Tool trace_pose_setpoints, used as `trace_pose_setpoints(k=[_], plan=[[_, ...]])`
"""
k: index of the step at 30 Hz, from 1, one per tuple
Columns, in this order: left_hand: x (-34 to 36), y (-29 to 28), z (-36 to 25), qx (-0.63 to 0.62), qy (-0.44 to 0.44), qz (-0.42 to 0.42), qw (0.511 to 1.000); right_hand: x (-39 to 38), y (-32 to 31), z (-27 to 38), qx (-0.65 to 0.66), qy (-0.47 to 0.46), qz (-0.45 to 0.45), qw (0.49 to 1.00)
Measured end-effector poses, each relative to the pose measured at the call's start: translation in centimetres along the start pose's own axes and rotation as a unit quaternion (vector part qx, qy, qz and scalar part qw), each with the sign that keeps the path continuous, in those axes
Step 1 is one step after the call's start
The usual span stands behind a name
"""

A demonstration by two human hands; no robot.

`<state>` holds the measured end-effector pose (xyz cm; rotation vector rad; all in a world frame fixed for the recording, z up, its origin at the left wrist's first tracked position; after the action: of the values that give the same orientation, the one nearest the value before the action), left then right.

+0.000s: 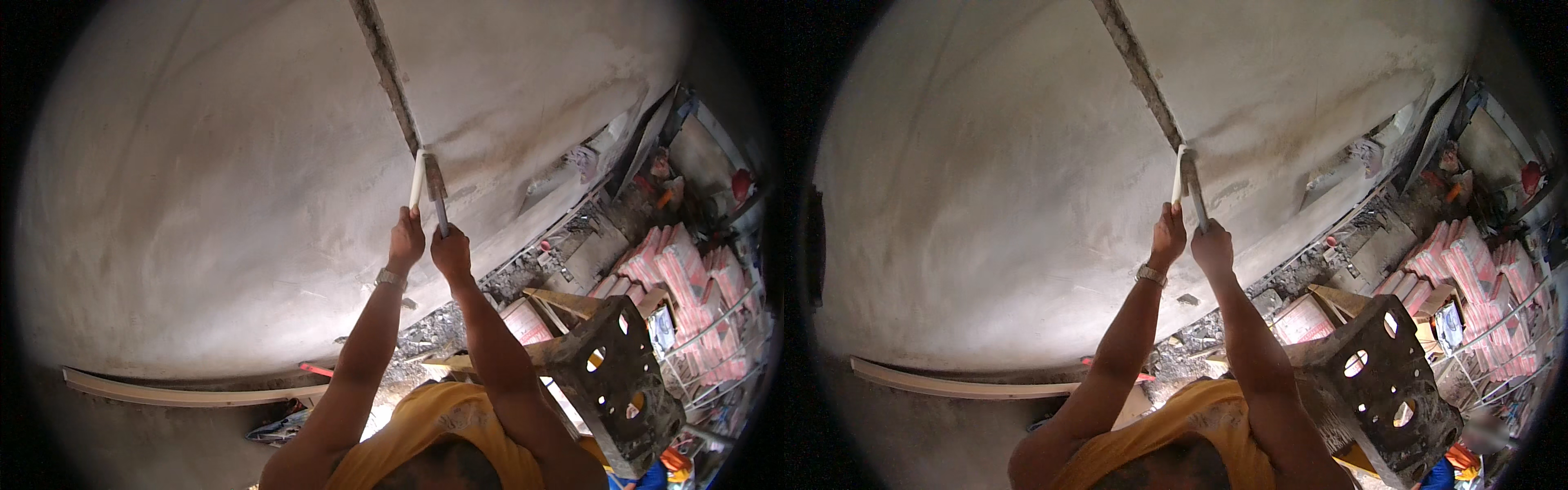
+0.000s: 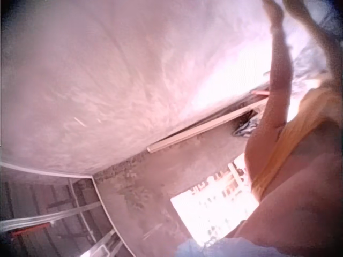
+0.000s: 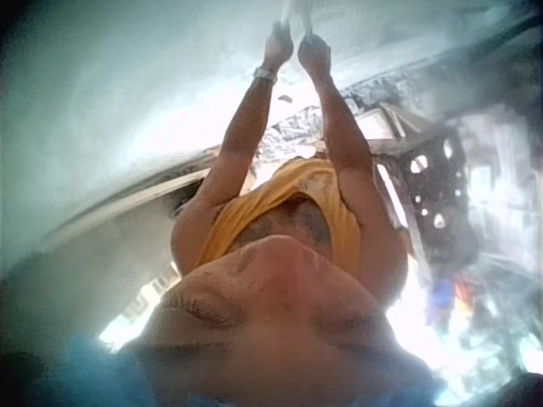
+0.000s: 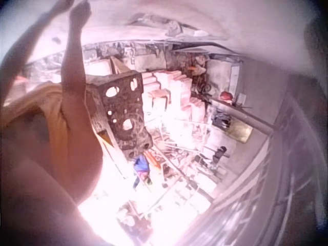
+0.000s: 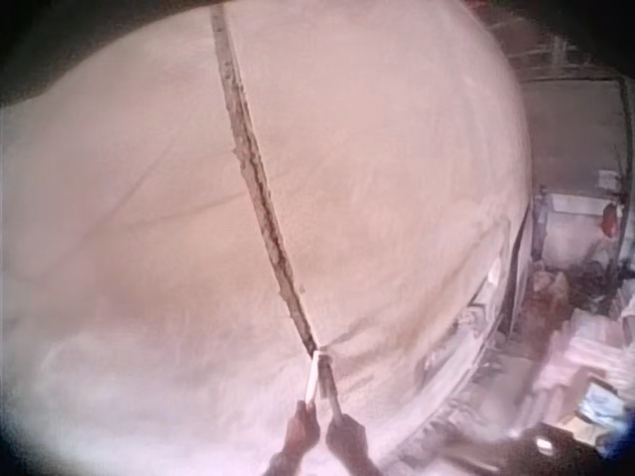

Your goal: The person uses a hammer to drive a white PVC pipe into a groove on a concrete ceiling. They repeatedly tap the pipe to secure it along the length of the groove.

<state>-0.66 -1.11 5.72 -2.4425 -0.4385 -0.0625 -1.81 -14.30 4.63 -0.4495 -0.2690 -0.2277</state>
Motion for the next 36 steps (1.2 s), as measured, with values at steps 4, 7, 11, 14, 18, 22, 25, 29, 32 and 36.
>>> trace_pose_setpoints(k=[4, 7, 11, 14, 18, 22, 25, 29, 32, 36], plan=[[-1.0, -0.3, 0.2, -0.013, -0.028, -0.001, 1.0, -1.1, -0.8, -0.8, 0.104, 0.187, 0.067, 0.975], [0.0, 0.0, 0.0, -0.012, -0.023, -0.006, 1.0, -0.4, -3.2, 3.3, 0.273, 0.16, -0.027, 0.948], [0.2, 0.7, 0.3, 0.015, 0.037, -0.026, 0.999, 1.6, -1.8, 2.9, 0.11, -0.08, -0.097, 0.986], [0.2, 0.2, 1.4, -0.082, -0.022, 0.027, 0.996, 1.6, -0.7, 1.2, 0.01, 0.068, 0.091, 0.993], [-1.0, -0.2, -3.3, -0.306, -0.267, 0.182, 0.895, -1.6, -3.6, 0.9, 0.124, 0.169, 0.02, 0.978], [-3.0, 1.7, 4.5, -0.036, 0.027, 0.041, 0.998, -5.1, -2.3, -0.9, 0.228, 0.231, 0.053, 0.945], [-6.2, 2.0, 5.4, 0.077, 0.036, 0.037, 0.996, -5.0, -6.3, 1.1, 0.178, 0.228, 0.054, 0.956], [-5.9, 0.2, 1.6, 0.115, 0.065, 0.036, 0.991, -5.1, -7.1, 1.9, 0.231, 0.195, -0.012, 0.953], [-3.6, -1.1, -1.8, 0.154, 0.113, 0.004, 0.982, -4.4, -6.1, 1.3, 0.311, 0.217, -0.019, 0.925], [-1.9, -2.4, -2.3, 0.227, 0.105, -0.014, 0.968, -4.2, -5.1, 1.5, 0.387, 0.277, 0.015, 0.879]])
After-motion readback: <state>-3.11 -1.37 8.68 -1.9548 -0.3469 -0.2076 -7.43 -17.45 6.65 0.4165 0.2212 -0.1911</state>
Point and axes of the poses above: each hand's wrist, its own x-axis towards the middle knuckle, its own y-axis out of the palm, z = x × y, the point moved 5 cm from there along x, towards the middle knuckle, and after that the axes turned 2 degrees about -y, right-handed, at the moved point
